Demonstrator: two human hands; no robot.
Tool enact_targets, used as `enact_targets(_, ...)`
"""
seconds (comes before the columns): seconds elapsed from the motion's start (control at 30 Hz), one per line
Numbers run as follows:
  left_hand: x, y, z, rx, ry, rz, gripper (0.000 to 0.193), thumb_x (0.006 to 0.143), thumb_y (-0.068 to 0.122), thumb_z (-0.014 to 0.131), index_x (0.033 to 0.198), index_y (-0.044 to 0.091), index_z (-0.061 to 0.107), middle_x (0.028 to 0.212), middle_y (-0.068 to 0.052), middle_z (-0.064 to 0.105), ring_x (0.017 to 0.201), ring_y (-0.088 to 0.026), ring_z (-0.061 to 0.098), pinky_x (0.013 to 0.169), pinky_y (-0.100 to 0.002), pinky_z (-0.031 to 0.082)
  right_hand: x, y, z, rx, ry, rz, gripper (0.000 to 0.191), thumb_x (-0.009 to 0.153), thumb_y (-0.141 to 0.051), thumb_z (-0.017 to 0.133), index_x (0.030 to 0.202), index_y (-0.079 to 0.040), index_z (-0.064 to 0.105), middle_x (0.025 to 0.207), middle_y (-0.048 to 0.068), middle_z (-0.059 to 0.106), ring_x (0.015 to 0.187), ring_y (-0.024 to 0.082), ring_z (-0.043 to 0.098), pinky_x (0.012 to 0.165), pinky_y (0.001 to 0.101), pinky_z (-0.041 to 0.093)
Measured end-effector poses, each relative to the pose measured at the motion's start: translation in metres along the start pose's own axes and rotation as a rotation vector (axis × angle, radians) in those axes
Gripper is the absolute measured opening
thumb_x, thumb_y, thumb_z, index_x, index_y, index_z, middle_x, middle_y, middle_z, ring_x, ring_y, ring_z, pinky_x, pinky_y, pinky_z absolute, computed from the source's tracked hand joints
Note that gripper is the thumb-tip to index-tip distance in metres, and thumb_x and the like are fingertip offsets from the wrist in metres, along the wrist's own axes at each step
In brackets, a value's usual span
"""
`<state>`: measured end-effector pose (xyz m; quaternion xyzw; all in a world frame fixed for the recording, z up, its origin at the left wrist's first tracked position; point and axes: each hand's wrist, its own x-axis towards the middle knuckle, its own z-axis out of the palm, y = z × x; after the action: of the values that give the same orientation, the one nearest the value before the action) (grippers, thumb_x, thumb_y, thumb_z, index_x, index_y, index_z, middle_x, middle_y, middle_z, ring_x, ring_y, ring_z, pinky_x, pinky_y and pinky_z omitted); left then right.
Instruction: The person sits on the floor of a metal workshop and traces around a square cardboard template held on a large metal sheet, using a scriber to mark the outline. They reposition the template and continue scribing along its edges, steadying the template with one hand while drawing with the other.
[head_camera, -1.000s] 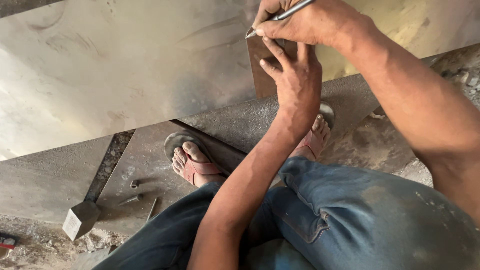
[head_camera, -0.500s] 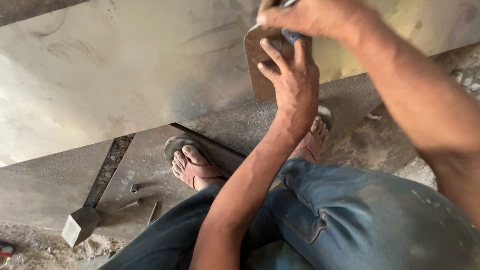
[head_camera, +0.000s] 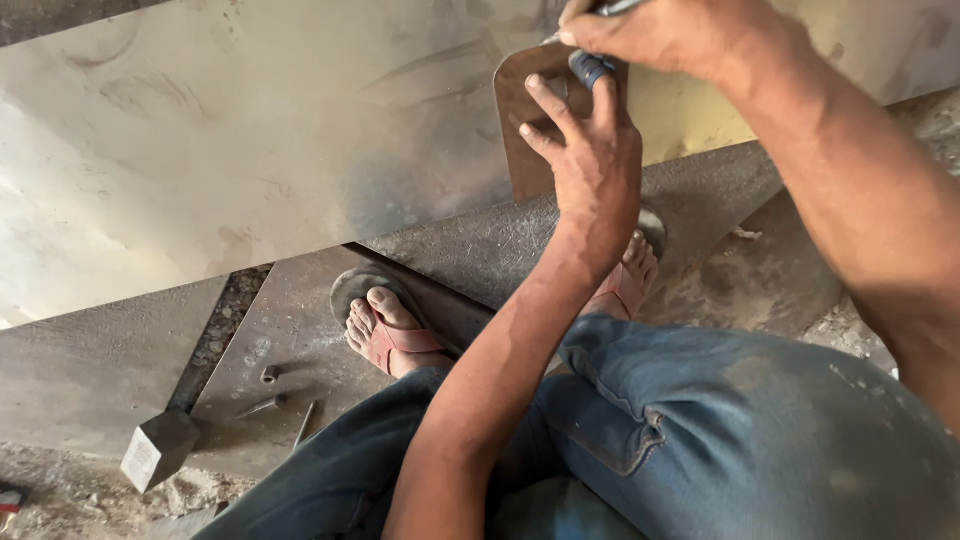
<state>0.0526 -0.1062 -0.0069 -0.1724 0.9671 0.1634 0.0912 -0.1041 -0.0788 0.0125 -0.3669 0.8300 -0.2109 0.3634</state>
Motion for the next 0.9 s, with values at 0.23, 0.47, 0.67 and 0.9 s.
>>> enact_targets(0.23, -0.016, -0.006, -0.013, 0.032, -0.059, 0.008, 0.048, 0.087, 0.015, 0.069, 0.133, 0.000, 0.064, 0.144, -0.010, 0.040, 0.143, -0.061, 0.034, 0.103, -0.074, 0.052, -0.058, 0.002, 0.008, 0.367, 0.174, -0.006, 0.007, 0.109, -0.007, 0.071, 0.113, -0.002, 0.073, 0.098, 0.006, 0.074, 0.084, 0.007, 0.066, 0.078, 0.0222, 0.053)
enact_targets(0.47, -0.035, -0.009, -0.040, 0.029, -0.070, 0.014, 0.053, 0.081, 0.016, 0.071, 0.131, -0.001, 0.066, 0.144, -0.013, 0.040, 0.139, -0.062, 0.033, 0.098, -0.074, 0.050, -0.132, -0.020, -0.012, -0.055, -0.024, 0.335, 0.013, 0.092, -0.014, 0.084, 0.099, -0.004, 0.080, 0.081, 0.009, 0.073, 0.067, 0.016, 0.065, 0.068, 0.0292, 0.051)
enact_targets(0.67, -0.047, -0.003, -0.043, 0.030, -0.130, 0.028, 0.049, 0.085, 0.017, 0.070, 0.131, 0.001, 0.064, 0.146, -0.013, 0.040, 0.143, -0.063, 0.033, 0.103, -0.076, 0.047, -0.116, -0.027, 0.011, 0.559, 0.227, -0.057, 0.013, 0.109, -0.015, 0.071, 0.118, -0.006, 0.074, 0.106, 0.005, 0.076, 0.095, 0.008, 0.074, 0.086, 0.0258, 0.060)
enact_targets(0.9, -0.061, -0.008, -0.022, -0.071, -0.411, 0.127, 0.054, 0.083, 0.020, 0.067, 0.135, 0.004, 0.061, 0.142, -0.015, 0.050, 0.137, -0.053, 0.042, 0.103, -0.071, 0.045, -0.039, -0.104, 0.046, 0.228, -0.438, -0.093, 0.025, 0.080, -0.022, 0.077, 0.101, -0.010, 0.081, 0.087, 0.004, 0.078, 0.079, 0.016, 0.073, 0.070, 0.0333, 0.055)
